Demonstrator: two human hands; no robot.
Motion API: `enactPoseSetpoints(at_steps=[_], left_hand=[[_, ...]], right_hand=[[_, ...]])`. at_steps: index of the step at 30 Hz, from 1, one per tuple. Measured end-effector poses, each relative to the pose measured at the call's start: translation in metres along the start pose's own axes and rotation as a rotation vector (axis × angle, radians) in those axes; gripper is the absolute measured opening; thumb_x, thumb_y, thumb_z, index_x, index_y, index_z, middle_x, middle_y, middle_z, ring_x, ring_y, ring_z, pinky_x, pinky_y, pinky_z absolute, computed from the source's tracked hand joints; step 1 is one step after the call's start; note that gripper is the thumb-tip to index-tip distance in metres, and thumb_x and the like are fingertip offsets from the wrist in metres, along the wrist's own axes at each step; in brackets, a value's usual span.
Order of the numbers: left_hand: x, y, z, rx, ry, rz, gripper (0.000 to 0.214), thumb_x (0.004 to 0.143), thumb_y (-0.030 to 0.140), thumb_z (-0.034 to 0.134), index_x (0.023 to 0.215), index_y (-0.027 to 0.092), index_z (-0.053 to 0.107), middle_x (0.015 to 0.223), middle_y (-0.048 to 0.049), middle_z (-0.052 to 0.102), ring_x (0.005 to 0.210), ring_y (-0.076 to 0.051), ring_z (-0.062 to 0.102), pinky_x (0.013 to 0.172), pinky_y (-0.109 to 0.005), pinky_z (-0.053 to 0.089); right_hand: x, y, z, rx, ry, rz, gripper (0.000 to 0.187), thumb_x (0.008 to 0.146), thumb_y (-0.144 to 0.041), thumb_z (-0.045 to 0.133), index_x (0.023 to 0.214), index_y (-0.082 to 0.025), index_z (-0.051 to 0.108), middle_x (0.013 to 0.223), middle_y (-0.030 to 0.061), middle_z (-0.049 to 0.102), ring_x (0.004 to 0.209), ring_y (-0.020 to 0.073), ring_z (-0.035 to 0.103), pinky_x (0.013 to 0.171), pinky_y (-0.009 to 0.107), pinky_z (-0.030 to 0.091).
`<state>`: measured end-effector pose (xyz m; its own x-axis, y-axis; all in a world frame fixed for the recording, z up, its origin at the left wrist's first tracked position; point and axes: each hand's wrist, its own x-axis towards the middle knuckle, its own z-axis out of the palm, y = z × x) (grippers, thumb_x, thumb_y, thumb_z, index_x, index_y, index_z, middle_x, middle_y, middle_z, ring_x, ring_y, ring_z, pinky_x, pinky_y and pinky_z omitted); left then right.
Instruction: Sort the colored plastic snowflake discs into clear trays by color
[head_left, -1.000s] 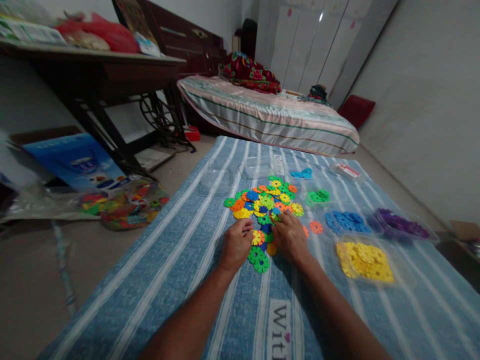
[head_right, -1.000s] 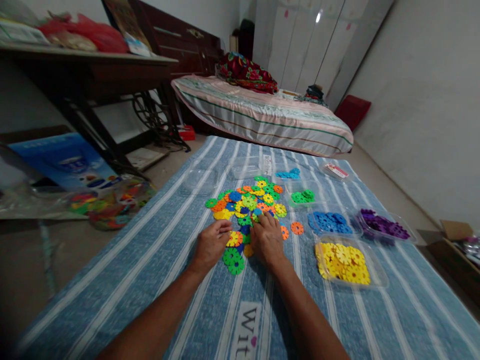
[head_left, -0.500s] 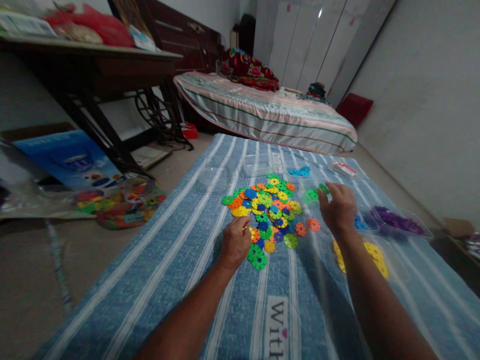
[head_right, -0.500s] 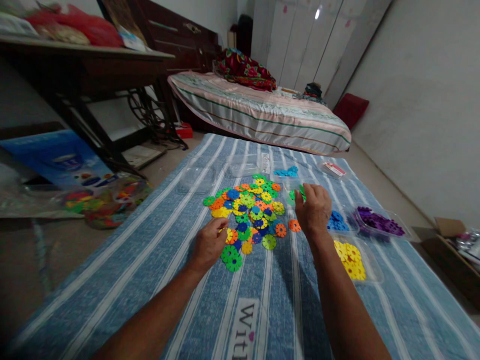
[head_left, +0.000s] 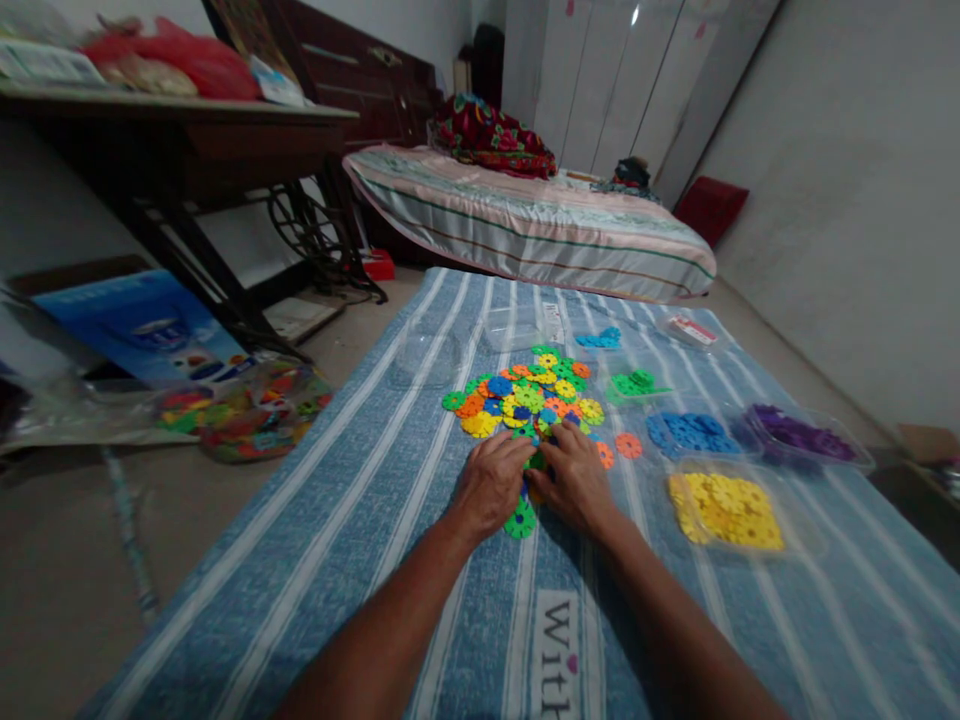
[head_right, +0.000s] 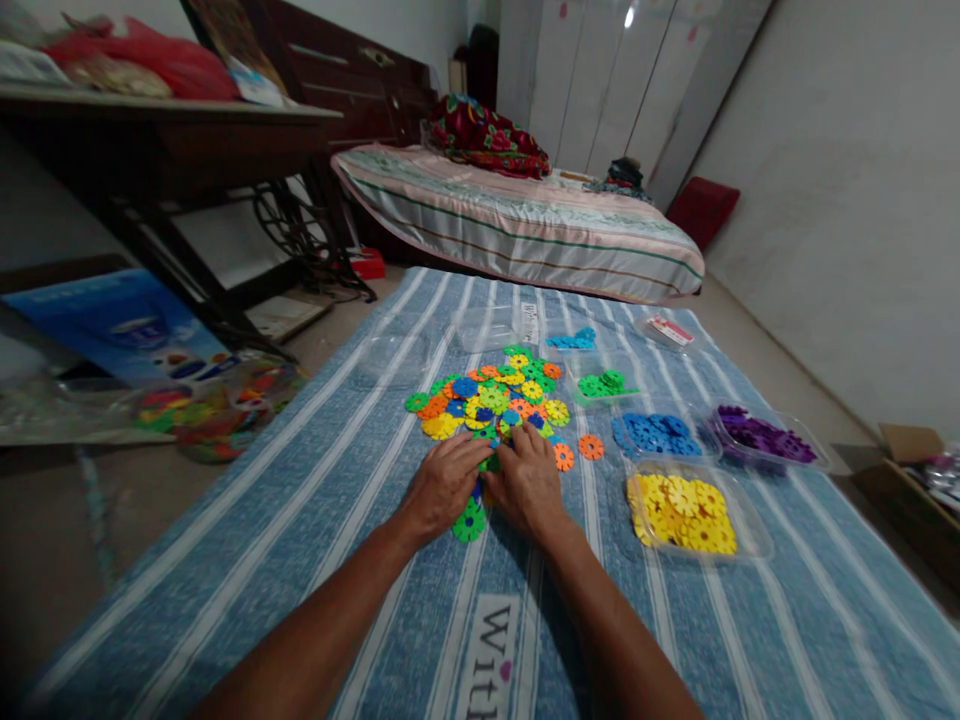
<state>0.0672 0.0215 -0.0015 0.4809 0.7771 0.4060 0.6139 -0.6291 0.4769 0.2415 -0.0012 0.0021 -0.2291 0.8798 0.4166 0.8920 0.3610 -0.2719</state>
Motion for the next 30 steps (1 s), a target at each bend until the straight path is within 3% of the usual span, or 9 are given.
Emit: enactPoseSetpoints(at_steps=[5, 11, 20, 30], left_hand=[[0.0023, -0.0025, 0.0012, -0.013, 0.099, -0.013, 0.031, 0.087, 0.013, 0.050, 0.110, 0.019, 0.069, 0.111, -0.0101, 0.072, 0.108, -0.023, 0.065, 0.099, -0.043, 0.052], [0.0020, -0.0024, 0.0016, 0.027, 0.121, -0.037, 0.024, 0.088, 0.013, 0.049, 0.100, 0.016, 0.069, 0.101, -0.0108, 0.072, 0.098, -0.024, 0.066, 0.092, -0.042, 0.054], [0.0032, 0.0004, -0.0012, 0.014, 0.101, -0.054, 0.025, 0.087, 0.011, 0.050, 0.096, 0.018, 0.071, 0.100, -0.0086, 0.072, 0.096, -0.022, 0.065, 0.092, -0.040, 0.053], [0.0015, -0.0007, -0.0035, 0.012, 0.078, -0.026, 0.023, 0.087, 0.014, 0.052, 0.100, 0.018, 0.071, 0.105, -0.0103, 0.071, 0.100, -0.024, 0.064, 0.092, -0.041, 0.053]], right_hand=[[-0.0018, 0.0018, 0.0027, 0.036, 0.020, 0.000, 0.020, 0.087, -0.031, 0.068, 0.104, -0.022, 0.070, 0.129, 0.0160, 0.060, 0.129, 0.0360, 0.046, 0.103, 0.057, 0.046], [-0.0012, -0.0012, 0.0003, 0.022, -0.023, -0.018, 0.029, 0.087, -0.027, 0.067, 0.116, -0.021, 0.068, 0.130, 0.0164, 0.060, 0.128, 0.0356, 0.048, 0.102, 0.054, 0.045], [-0.0003, 0.0017, -0.0041, 0.051, -0.060, -0.076, 0.033, 0.086, -0.042, 0.072, 0.112, -0.021, 0.069, 0.127, 0.0151, 0.062, 0.124, 0.0346, 0.051, 0.101, 0.052, 0.045], [-0.0015, -0.0001, -0.0027, 0.091, 0.013, -0.070, 0.022, 0.083, -0.030, 0.074, 0.104, -0.022, 0.069, 0.116, 0.0119, 0.068, 0.119, 0.0327, 0.055, 0.100, 0.050, 0.045]])
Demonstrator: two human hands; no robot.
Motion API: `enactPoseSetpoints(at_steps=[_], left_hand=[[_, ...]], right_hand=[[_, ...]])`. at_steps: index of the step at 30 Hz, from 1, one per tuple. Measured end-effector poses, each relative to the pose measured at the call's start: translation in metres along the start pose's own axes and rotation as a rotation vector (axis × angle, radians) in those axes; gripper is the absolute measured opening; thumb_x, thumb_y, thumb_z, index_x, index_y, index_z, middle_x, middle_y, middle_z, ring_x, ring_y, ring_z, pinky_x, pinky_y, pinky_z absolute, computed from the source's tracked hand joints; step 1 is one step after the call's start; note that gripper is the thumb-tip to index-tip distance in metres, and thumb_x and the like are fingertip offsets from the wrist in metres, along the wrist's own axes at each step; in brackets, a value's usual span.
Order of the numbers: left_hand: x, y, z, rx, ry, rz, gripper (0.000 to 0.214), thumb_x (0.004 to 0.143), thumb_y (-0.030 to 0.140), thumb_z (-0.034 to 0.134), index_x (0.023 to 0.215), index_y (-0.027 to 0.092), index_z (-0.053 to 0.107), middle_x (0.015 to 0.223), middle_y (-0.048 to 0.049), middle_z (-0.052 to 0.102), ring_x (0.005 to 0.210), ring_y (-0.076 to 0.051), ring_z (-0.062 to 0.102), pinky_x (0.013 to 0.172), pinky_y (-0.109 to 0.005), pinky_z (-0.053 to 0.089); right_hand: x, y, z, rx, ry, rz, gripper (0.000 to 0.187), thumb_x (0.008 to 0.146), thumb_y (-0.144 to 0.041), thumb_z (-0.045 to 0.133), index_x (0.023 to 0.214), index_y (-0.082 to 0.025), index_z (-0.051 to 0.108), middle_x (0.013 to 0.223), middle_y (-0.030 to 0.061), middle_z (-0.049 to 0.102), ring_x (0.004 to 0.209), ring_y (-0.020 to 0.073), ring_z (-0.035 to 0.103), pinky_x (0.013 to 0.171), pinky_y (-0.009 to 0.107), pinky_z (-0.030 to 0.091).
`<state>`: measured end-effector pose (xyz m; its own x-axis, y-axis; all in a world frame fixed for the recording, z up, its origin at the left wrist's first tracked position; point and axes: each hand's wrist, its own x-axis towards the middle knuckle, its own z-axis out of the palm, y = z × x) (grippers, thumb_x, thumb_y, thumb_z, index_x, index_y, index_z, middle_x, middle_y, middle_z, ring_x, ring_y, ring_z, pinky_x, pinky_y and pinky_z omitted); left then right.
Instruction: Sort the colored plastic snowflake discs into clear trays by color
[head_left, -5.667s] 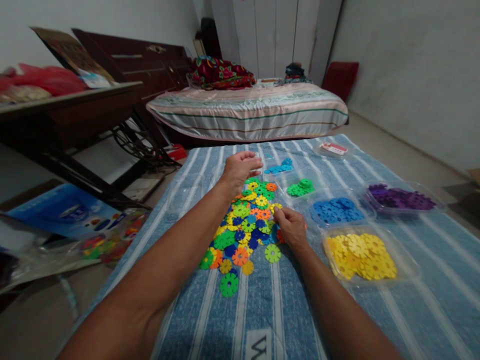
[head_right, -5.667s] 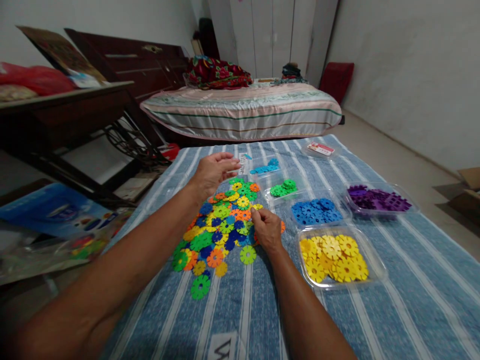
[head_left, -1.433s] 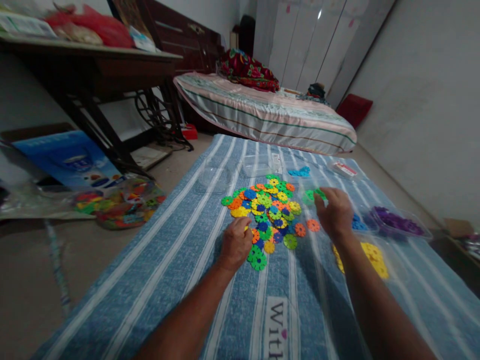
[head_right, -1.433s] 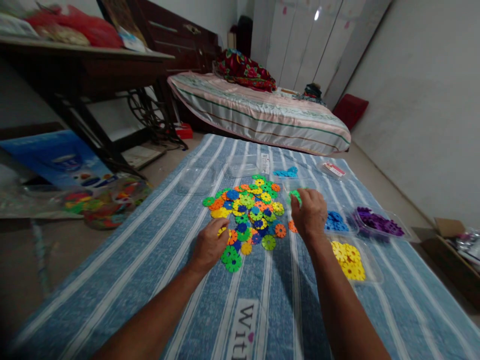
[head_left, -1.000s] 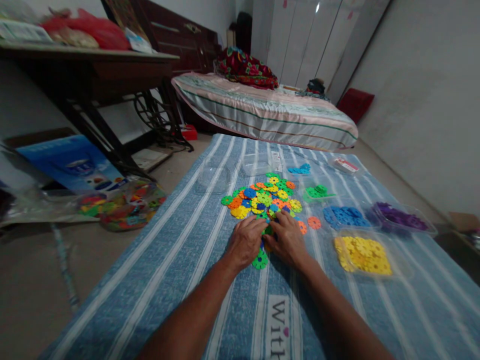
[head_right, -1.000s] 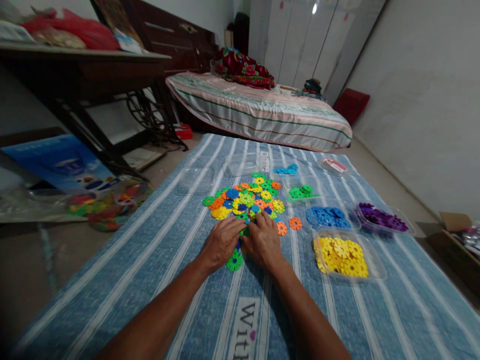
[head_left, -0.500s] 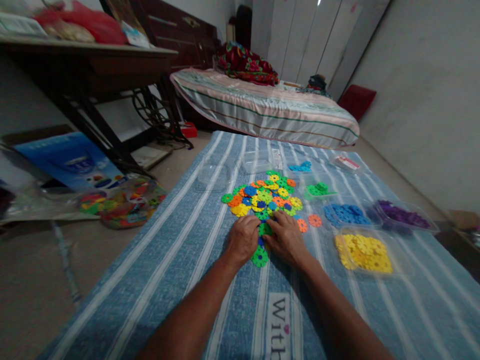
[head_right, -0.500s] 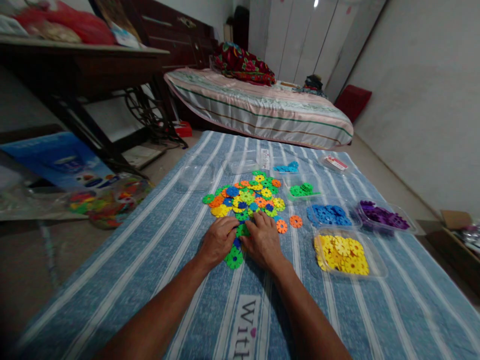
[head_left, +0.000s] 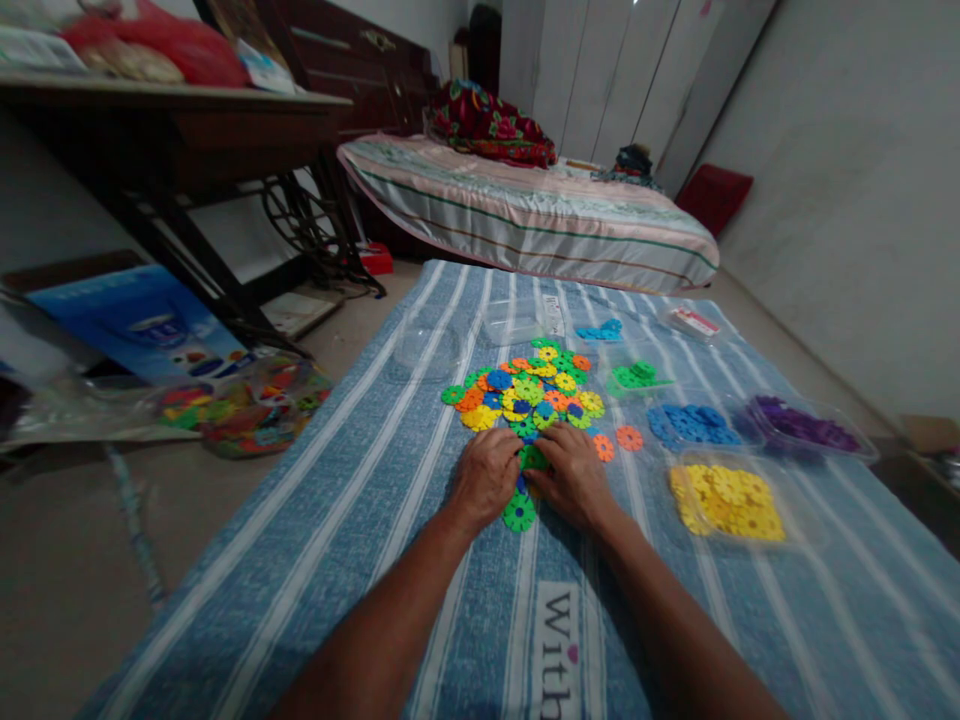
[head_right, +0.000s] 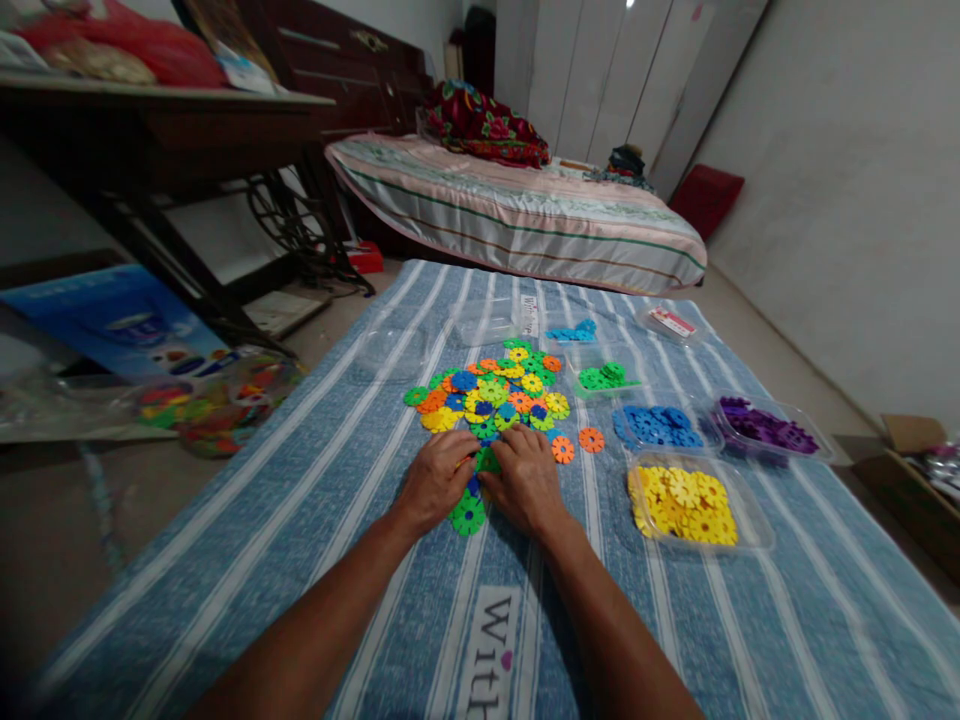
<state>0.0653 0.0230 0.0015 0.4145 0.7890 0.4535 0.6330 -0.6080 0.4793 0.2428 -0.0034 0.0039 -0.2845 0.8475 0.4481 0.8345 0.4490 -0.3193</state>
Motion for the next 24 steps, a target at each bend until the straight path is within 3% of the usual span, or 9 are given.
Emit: enactPoseSetpoints(at_steps=[8, 13, 20, 22, 24], left_hand=[[0.000, 0.000, -0.003, -0.063, -0.006, -0.034, 0.014, 0.083, 0.015, 0.060, 0.092, 0.019, 0.069, 0.106, -0.0084, 0.072, 0.102, -0.023, 0.065, 0.093, -0.040, 0.053], [0.001, -0.001, -0.001, -0.083, 0.024, -0.008, 0.020, 0.081, 0.010, 0.058, 0.094, 0.018, 0.071, 0.105, -0.0087, 0.072, 0.103, -0.023, 0.065, 0.094, -0.040, 0.053], [0.001, -0.003, -0.001, -0.059, 0.026, 0.024, 0.022, 0.082, 0.012, 0.058, 0.097, 0.019, 0.072, 0.105, -0.0081, 0.073, 0.100, -0.023, 0.067, 0.091, -0.041, 0.055], [0.001, -0.005, 0.001, -0.064, 0.040, 0.026, 0.023, 0.082, 0.011, 0.057, 0.097, 0.019, 0.072, 0.104, -0.0079, 0.073, 0.100, -0.023, 0.067, 0.091, -0.041, 0.055], [0.000, -0.007, 0.003, -0.076, 0.054, 0.028, 0.024, 0.082, 0.010, 0.055, 0.096, 0.018, 0.073, 0.103, -0.0080, 0.074, 0.100, -0.022, 0.067, 0.091, -0.041, 0.055]], right_hand=[[0.001, 0.008, 0.003, 0.162, 0.041, 0.057, 0.022, 0.077, -0.026, 0.074, 0.096, -0.021, 0.065, 0.104, 0.0099, 0.068, 0.104, 0.0284, 0.061, 0.090, 0.043, 0.048], [0.003, 0.008, 0.001, 0.346, 0.089, 0.155, 0.013, 0.072, -0.022, 0.074, 0.079, -0.023, 0.063, 0.097, 0.0062, 0.069, 0.098, 0.0251, 0.062, 0.089, 0.041, 0.048], [0.009, 0.008, -0.023, 0.649, 0.077, 0.323, 0.018, 0.076, -0.031, 0.072, 0.064, -0.022, 0.063, 0.098, 0.0058, 0.070, 0.100, 0.0232, 0.066, 0.091, 0.038, 0.048], [0.022, 0.023, -0.038, 0.611, 0.171, 0.328, 0.021, 0.077, -0.036, 0.071, 0.064, -0.022, 0.062, 0.095, 0.0058, 0.071, 0.097, 0.0237, 0.066, 0.091, 0.040, 0.048], [0.037, 0.042, -0.055, 0.466, 0.356, 0.317, 0.022, 0.078, -0.040, 0.069, 0.067, -0.022, 0.062, 0.094, 0.0069, 0.071, 0.096, 0.0252, 0.066, 0.093, 0.044, 0.048]])
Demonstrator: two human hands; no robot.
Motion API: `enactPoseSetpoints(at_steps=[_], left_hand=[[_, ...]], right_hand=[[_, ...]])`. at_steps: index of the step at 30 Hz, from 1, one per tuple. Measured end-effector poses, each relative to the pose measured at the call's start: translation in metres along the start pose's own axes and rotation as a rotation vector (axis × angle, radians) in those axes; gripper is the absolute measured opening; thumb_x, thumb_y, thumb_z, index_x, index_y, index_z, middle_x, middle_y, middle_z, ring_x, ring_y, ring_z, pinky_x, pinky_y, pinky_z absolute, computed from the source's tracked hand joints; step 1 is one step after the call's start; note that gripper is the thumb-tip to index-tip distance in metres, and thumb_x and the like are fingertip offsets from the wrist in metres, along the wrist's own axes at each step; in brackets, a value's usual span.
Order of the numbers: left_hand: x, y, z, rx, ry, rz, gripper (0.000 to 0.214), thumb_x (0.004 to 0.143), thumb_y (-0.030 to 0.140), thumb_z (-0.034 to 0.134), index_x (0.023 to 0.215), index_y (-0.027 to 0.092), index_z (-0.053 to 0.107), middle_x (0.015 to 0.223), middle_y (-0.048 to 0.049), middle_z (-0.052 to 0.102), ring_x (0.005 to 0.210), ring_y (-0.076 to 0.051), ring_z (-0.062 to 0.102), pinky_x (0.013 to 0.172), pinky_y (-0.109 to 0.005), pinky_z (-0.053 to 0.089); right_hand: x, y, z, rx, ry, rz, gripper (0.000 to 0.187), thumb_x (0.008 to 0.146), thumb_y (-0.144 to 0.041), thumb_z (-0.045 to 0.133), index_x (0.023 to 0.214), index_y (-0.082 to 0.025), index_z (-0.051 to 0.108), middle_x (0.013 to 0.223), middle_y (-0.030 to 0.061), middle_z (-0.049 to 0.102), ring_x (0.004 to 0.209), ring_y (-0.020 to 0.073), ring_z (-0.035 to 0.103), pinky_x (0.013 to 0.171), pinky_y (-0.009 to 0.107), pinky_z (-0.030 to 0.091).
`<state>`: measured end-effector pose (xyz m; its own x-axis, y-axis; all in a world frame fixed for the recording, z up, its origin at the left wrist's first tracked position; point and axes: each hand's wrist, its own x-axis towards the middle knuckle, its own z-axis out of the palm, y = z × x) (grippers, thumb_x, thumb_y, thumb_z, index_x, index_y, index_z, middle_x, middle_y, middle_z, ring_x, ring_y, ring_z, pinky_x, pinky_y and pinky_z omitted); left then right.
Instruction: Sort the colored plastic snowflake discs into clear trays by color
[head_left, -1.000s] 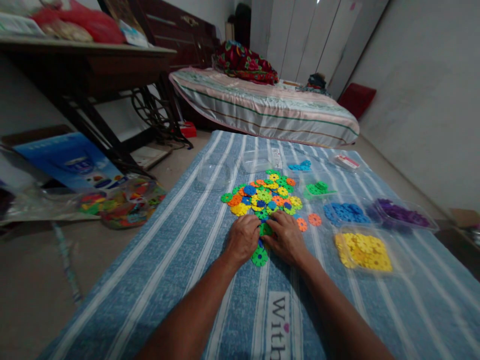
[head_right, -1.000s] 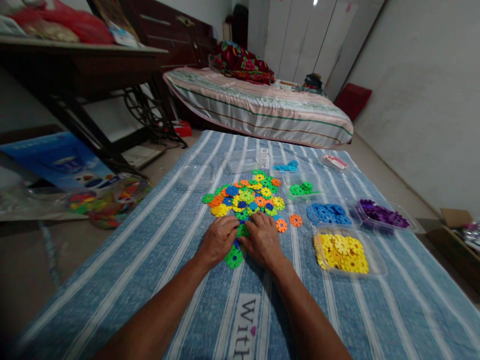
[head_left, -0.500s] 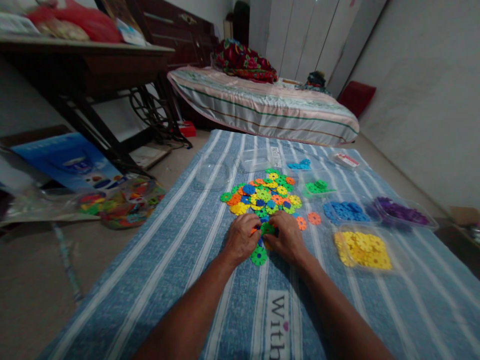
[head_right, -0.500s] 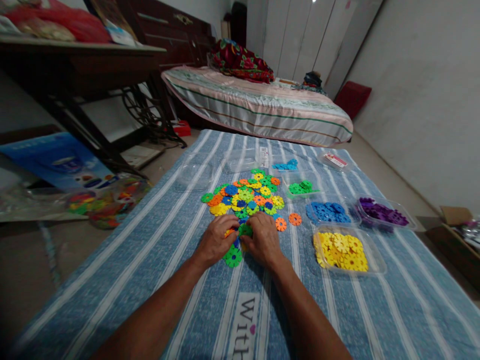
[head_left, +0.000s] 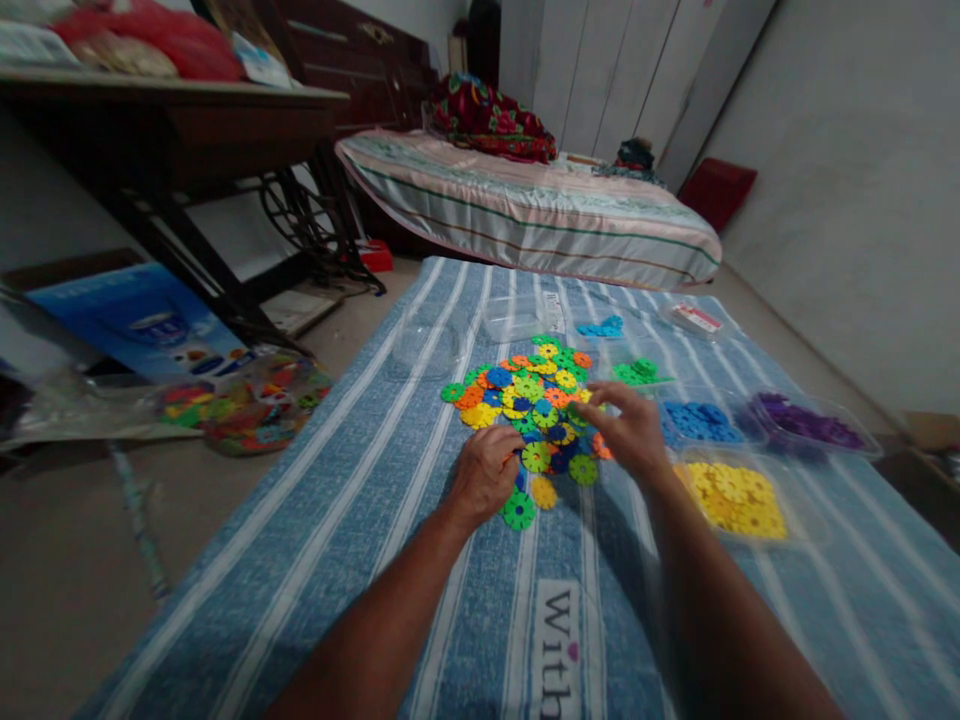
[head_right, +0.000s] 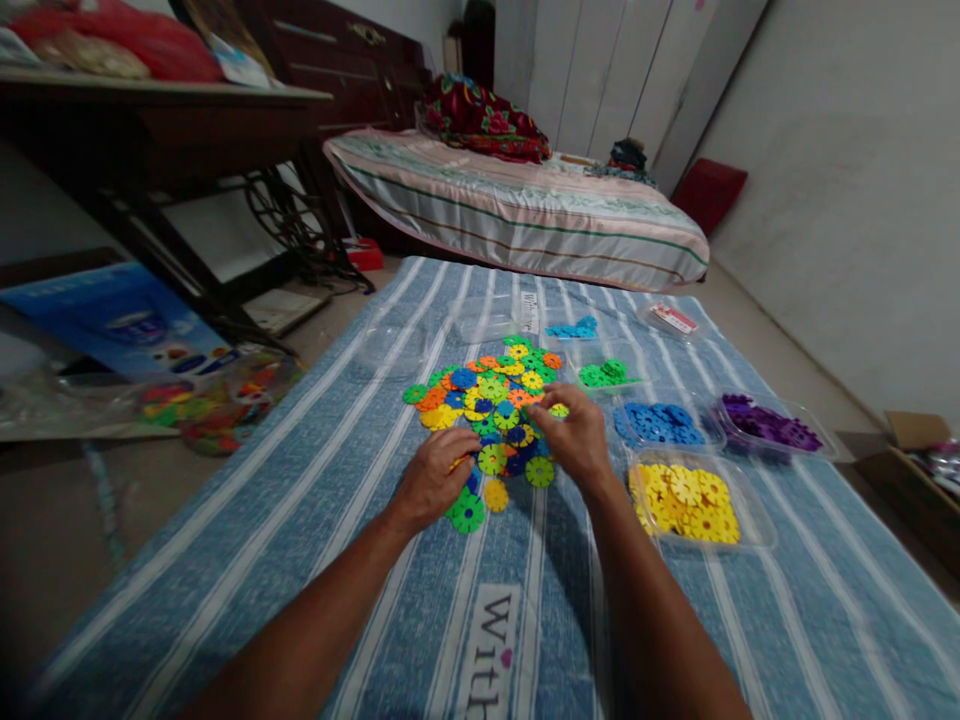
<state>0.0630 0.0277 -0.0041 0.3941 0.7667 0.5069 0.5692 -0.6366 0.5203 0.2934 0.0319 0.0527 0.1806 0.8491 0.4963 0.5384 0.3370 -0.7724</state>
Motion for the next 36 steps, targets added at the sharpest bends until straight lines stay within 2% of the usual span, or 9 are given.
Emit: enactPoseSetpoints(at_steps=[2, 4, 8, 11, 14, 18, 23, 31, 36], left_hand=[[0.000, -0.002, 0.001, -0.016, 0.011, -0.008, 0.025, 0.081, 0.008, 0.053, 0.094, 0.017, 0.072, 0.101, -0.0080, 0.074, 0.099, -0.022, 0.068, 0.091, -0.040, 0.056], [0.000, -0.003, 0.002, -0.028, 0.003, -0.031, 0.025, 0.081, 0.007, 0.053, 0.094, 0.018, 0.072, 0.100, -0.0075, 0.075, 0.098, -0.021, 0.068, 0.091, -0.039, 0.056], [0.001, -0.002, -0.002, -0.028, -0.023, -0.089, 0.024, 0.081, 0.009, 0.056, 0.095, 0.019, 0.072, 0.102, -0.0065, 0.074, 0.099, -0.022, 0.068, 0.093, -0.039, 0.056], [0.001, -0.001, -0.006, -0.020, -0.020, -0.120, 0.024, 0.080, 0.008, 0.057, 0.095, 0.020, 0.071, 0.102, -0.0062, 0.074, 0.101, -0.022, 0.067, 0.094, -0.039, 0.056], [0.002, -0.002, -0.007, -0.023, -0.008, -0.145, 0.023, 0.079, 0.008, 0.058, 0.094, 0.020, 0.071, 0.102, -0.0053, 0.074, 0.101, -0.021, 0.066, 0.094, -0.038, 0.056], [0.001, -0.005, -0.005, -0.017, 0.019, -0.174, 0.024, 0.077, 0.006, 0.058, 0.090, 0.020, 0.072, 0.100, -0.0050, 0.075, 0.101, -0.021, 0.067, 0.094, -0.038, 0.057], [0.002, -0.006, -0.004, -0.012, 0.025, -0.159, 0.024, 0.077, 0.006, 0.057, 0.089, 0.021, 0.071, 0.098, -0.0039, 0.075, 0.098, -0.020, 0.067, 0.093, -0.036, 0.057], [0.003, -0.005, -0.005, -0.006, 0.043, -0.156, 0.022, 0.079, 0.008, 0.055, 0.085, 0.022, 0.071, 0.094, -0.0031, 0.075, 0.094, -0.019, 0.068, 0.090, -0.035, 0.056], [0.005, -0.003, -0.008, -0.022, 0.030, -0.162, 0.020, 0.081, 0.012, 0.055, 0.086, 0.022, 0.071, 0.094, -0.0027, 0.076, 0.093, -0.019, 0.068, 0.089, -0.034, 0.056]], right_hand=[[0.020, 0.004, -0.013, -0.182, 0.217, -0.104, 0.020, 0.079, -0.041, 0.068, 0.076, -0.021, 0.064, 0.094, 0.0096, 0.070, 0.098, 0.0280, 0.064, 0.094, 0.048, 0.047], [0.025, 0.005, -0.017, -0.309, 0.280, -0.215, 0.018, 0.082, -0.039, 0.066, 0.084, -0.021, 0.065, 0.093, 0.0108, 0.070, 0.098, 0.0288, 0.063, 0.094, 0.050, 0.048], [-0.019, -0.009, 0.006, -0.255, -0.050, -0.429, 0.012, 0.092, -0.033, 0.060, 0.091, -0.022, 0.067, 0.100, 0.0104, 0.070, 0.104, 0.0256, 0.064, 0.094, 0.045, 0.052], [-0.064, -0.024, 0.033, -0.225, -0.302, -0.484, 0.016, 0.090, -0.036, 0.065, 0.096, -0.022, 0.069, 0.114, 0.0121, 0.068, 0.119, 0.0289, 0.058, 0.100, 0.048, 0.050], [-0.088, -0.033, 0.050, -0.312, -0.434, -0.444, 0.029, 0.082, -0.043, 0.075, 0.098, -0.019, 0.070, 0.119, 0.0158, 0.066, 0.124, 0.0357, 0.054, 0.101, 0.055, 0.048], [-0.093, -0.037, 0.058, -0.415, -0.515, -0.397, 0.035, 0.081, -0.040, 0.077, 0.105, -0.016, 0.070, 0.126, 0.0168, 0.064, 0.129, 0.0381, 0.050, 0.105, 0.057, 0.044], [-0.096, -0.035, 0.062, -0.407, -0.491, -0.404, 0.028, 0.084, -0.036, 0.074, 0.104, -0.016, 0.071, 0.121, 0.0152, 0.067, 0.125, 0.0353, 0.053, 0.103, 0.054, 0.047], [-0.097, -0.033, 0.059, -0.254, -0.345, -0.558, 0.010, 0.092, -0.019, 0.059, 0.093, -0.021, 0.069, 0.109, 0.0108, 0.071, 0.115, 0.0262, 0.062, 0.096, 0.044, 0.054], [-0.061, -0.023, 0.039, -0.221, -0.254, -0.594, 0.015, 0.095, -0.019, 0.054, 0.089, -0.021, 0.068, 0.100, 0.0106, 0.071, 0.105, 0.0232, 0.065, 0.093, 0.041, 0.055]])
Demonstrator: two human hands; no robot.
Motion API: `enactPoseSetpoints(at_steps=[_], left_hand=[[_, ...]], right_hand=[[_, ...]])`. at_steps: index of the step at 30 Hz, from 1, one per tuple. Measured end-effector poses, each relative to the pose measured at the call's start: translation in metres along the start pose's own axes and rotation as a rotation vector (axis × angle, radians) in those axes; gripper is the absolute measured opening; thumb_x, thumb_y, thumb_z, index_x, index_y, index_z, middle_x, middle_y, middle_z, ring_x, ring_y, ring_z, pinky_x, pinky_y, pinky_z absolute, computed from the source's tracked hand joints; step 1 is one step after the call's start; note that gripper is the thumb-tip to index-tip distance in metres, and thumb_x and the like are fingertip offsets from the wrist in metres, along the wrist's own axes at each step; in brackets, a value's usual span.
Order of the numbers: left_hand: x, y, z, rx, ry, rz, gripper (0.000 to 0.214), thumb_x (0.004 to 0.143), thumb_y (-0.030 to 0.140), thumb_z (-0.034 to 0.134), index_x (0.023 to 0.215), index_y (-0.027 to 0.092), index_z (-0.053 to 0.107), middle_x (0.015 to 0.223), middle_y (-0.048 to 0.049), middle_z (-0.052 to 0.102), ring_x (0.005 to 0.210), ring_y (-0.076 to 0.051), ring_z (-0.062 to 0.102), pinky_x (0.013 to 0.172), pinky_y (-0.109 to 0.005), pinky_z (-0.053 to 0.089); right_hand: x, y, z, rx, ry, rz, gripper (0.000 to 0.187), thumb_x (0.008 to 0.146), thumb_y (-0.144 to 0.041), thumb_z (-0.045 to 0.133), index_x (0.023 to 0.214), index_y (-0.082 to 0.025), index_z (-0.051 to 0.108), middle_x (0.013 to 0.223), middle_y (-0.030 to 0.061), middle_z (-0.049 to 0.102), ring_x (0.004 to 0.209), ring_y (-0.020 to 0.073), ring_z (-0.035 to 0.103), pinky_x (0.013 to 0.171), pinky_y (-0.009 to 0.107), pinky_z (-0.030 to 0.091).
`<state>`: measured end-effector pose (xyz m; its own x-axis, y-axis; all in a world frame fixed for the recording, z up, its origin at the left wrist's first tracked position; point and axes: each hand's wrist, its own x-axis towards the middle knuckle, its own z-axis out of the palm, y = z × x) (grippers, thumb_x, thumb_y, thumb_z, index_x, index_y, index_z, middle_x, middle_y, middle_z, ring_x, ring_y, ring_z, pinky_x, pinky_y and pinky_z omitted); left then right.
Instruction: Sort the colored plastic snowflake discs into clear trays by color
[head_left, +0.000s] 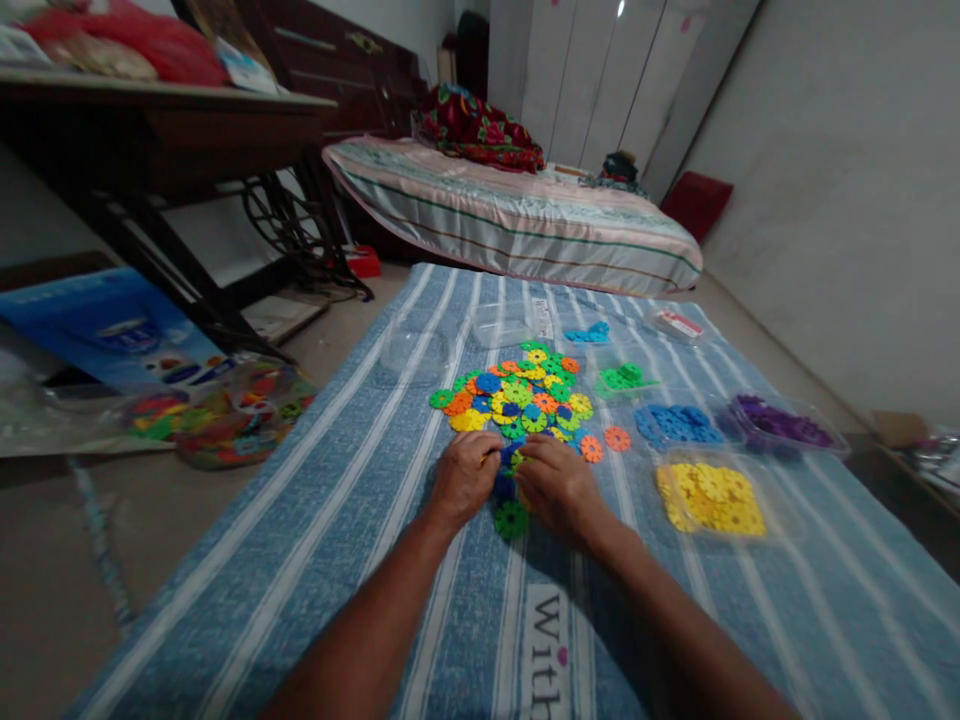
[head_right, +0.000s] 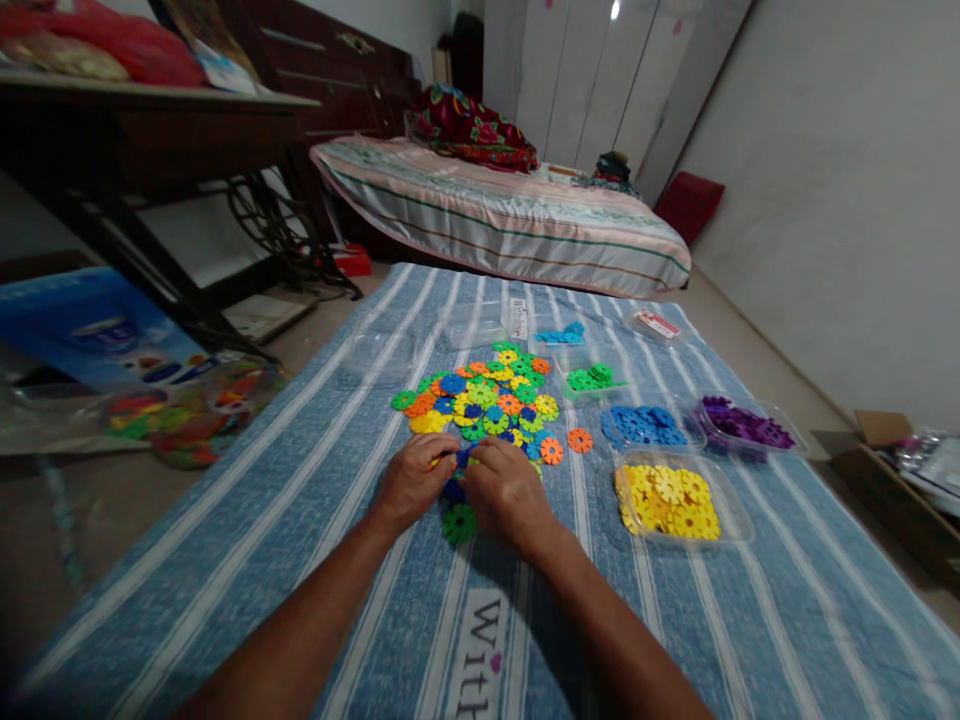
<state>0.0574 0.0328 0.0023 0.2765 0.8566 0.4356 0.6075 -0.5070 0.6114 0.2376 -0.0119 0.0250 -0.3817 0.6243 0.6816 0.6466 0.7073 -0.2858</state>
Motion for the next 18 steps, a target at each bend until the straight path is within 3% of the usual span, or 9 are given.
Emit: enactPoseSetpoints(at_steps=[4, 6, 8, 10, 14, 18], left_hand=[[0.000, 0.001, -0.001, -0.009, 0.002, 0.006, 0.020, 0.080, 0.011, 0.055, 0.085, 0.021, 0.071, 0.093, -0.0032, 0.076, 0.092, -0.019, 0.069, 0.088, -0.035, 0.056], [0.000, 0.001, 0.000, -0.010, 0.005, 0.010, 0.020, 0.079, 0.011, 0.055, 0.085, 0.021, 0.071, 0.092, -0.0033, 0.076, 0.092, -0.019, 0.069, 0.088, -0.035, 0.056], [0.000, 0.000, 0.000, -0.010, 0.007, 0.012, 0.020, 0.079, 0.010, 0.055, 0.084, 0.021, 0.071, 0.092, -0.0032, 0.076, 0.090, -0.019, 0.069, 0.086, -0.035, 0.056], [0.000, 0.000, 0.001, -0.006, 0.012, 0.013, 0.020, 0.079, 0.010, 0.055, 0.084, 0.021, 0.071, 0.092, -0.0037, 0.076, 0.090, -0.020, 0.069, 0.086, -0.035, 0.056], [0.000, 0.000, 0.002, 0.006, 0.001, 0.015, 0.019, 0.080, 0.010, 0.055, 0.084, 0.020, 0.071, 0.093, -0.0046, 0.076, 0.092, -0.021, 0.068, 0.086, -0.036, 0.056], [-0.001, 0.001, 0.001, 0.018, -0.011, 0.008, 0.018, 0.081, 0.011, 0.056, 0.085, 0.020, 0.071, 0.093, -0.0040, 0.076, 0.092, -0.020, 0.068, 0.087, -0.036, 0.056]], right_hand=[[0.027, 0.050, -0.045, -0.241, 0.192, 0.142, 0.022, 0.097, -0.023, 0.051, 0.082, -0.022, 0.068, 0.090, 0.0094, 0.070, 0.095, 0.0237, 0.065, 0.089, 0.042, 0.054], [0.034, 0.070, -0.065, -0.417, 0.331, 0.254, 0.018, 0.096, -0.029, 0.054, 0.091, -0.020, 0.069, 0.091, 0.0119, 0.070, 0.093, 0.0267, 0.065, 0.089, 0.046, 0.052], [0.032, 0.079, -0.074, -0.477, 0.369, 0.313, 0.019, 0.095, -0.032, 0.056, 0.098, -0.019, 0.069, 0.094, 0.0130, 0.070, 0.095, 0.0278, 0.064, 0.090, 0.046, 0.051], [0.022, 0.076, -0.070, -0.405, 0.304, 0.310, 0.019, 0.095, -0.032, 0.055, 0.095, -0.020, 0.069, 0.093, 0.0112, 0.071, 0.093, 0.0258, 0.064, 0.088, 0.043, 0.052], [-0.008, 0.046, -0.043, -0.143, 0.066, 0.262, 0.019, 0.096, -0.027, 0.053, 0.085, -0.022, 0.069, 0.088, 0.0077, 0.071, 0.085, 0.0210, 0.066, 0.079, 0.035, 0.054], [-0.028, 0.015, -0.019, -0.009, -0.034, 0.190, 0.014, 0.093, -0.030, 0.058, 0.093, -0.022, 0.070, 0.100, 0.0104, 0.071, 0.100, 0.0242, 0.066, 0.087, 0.041, 0.056]])
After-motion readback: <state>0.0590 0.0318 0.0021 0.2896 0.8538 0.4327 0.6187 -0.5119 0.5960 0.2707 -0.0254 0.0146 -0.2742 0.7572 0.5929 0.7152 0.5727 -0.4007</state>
